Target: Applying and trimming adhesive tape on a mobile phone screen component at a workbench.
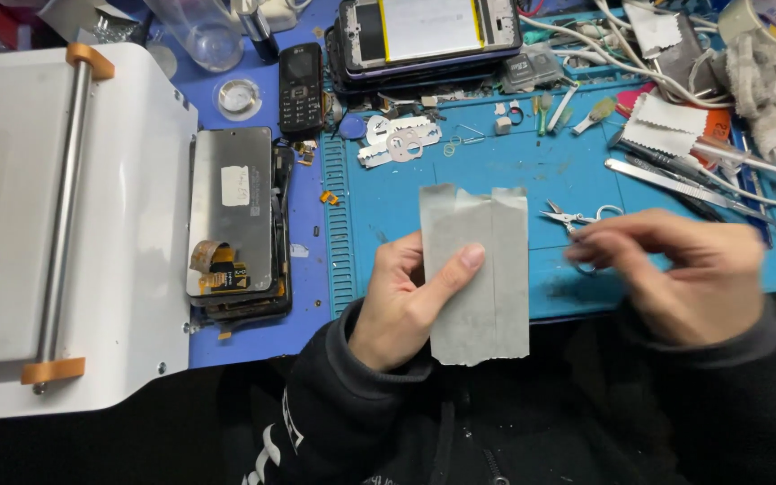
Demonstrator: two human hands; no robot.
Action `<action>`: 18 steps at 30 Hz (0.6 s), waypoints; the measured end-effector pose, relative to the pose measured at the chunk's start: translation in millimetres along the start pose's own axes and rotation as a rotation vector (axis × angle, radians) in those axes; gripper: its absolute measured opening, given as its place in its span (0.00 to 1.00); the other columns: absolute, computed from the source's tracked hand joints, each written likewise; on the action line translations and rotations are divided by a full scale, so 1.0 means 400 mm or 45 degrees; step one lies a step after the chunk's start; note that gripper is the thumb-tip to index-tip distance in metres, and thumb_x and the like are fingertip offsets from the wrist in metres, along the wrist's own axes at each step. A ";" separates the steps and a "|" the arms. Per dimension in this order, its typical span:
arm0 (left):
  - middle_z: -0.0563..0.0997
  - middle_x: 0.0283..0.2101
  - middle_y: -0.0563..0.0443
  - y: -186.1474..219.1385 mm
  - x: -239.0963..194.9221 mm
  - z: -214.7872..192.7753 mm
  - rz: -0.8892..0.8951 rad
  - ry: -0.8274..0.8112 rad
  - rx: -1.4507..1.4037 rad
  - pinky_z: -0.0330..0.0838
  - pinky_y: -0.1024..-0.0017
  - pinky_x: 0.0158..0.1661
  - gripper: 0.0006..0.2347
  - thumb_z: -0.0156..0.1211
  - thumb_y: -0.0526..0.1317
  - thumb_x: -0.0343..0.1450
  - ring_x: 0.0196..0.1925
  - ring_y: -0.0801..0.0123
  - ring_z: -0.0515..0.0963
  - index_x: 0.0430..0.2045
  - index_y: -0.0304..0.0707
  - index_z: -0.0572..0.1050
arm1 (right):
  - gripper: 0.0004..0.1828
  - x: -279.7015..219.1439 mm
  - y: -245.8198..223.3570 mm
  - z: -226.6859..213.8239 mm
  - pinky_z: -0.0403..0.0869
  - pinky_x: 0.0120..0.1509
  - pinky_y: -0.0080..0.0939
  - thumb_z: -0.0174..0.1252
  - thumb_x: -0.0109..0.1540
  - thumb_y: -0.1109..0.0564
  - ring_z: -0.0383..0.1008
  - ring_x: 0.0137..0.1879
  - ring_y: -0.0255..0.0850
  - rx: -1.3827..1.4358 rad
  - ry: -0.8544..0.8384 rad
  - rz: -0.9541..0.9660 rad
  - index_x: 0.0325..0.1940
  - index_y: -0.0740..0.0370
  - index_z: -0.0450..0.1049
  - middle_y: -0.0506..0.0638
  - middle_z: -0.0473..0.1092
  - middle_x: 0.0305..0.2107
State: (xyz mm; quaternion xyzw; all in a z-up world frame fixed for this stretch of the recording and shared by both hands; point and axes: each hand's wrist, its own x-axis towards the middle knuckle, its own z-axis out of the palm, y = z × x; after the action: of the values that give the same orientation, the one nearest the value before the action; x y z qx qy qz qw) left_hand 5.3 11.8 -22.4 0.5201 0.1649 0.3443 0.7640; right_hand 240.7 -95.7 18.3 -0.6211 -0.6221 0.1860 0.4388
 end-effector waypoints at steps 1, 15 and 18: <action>0.85 0.41 0.43 0.001 -0.001 -0.002 0.031 0.038 0.021 0.79 0.73 0.41 0.13 0.57 0.38 0.77 0.39 0.69 0.84 0.48 0.23 0.77 | 0.07 -0.003 -0.001 -0.021 0.80 0.46 0.31 0.59 0.68 0.63 0.82 0.38 0.32 -0.140 0.092 -0.001 0.46 0.69 0.79 0.52 0.80 0.34; 0.85 0.43 0.43 0.005 -0.009 0.000 0.102 0.119 0.034 0.79 0.74 0.43 0.13 0.56 0.37 0.78 0.42 0.71 0.84 0.51 0.22 0.76 | 0.21 0.017 -0.044 -0.012 0.75 0.44 0.42 0.69 0.53 0.53 0.77 0.44 0.48 -1.139 0.007 -0.298 0.49 0.62 0.79 0.55 0.76 0.40; 0.84 0.44 0.43 0.003 -0.010 0.000 0.133 0.112 -0.012 0.78 0.74 0.44 0.13 0.56 0.36 0.79 0.43 0.71 0.83 0.52 0.22 0.75 | 0.18 0.011 -0.037 -0.006 0.74 0.43 0.41 0.69 0.56 0.51 0.75 0.42 0.45 -1.290 -0.085 -0.192 0.49 0.55 0.80 0.48 0.74 0.38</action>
State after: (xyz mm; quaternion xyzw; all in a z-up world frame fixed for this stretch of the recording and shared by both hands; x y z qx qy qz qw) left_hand 1.8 9.3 -21.9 0.5089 0.1696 0.4069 0.7394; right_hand 234.1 -94.7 32.5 -0.7030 -0.6909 -0.1512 0.0746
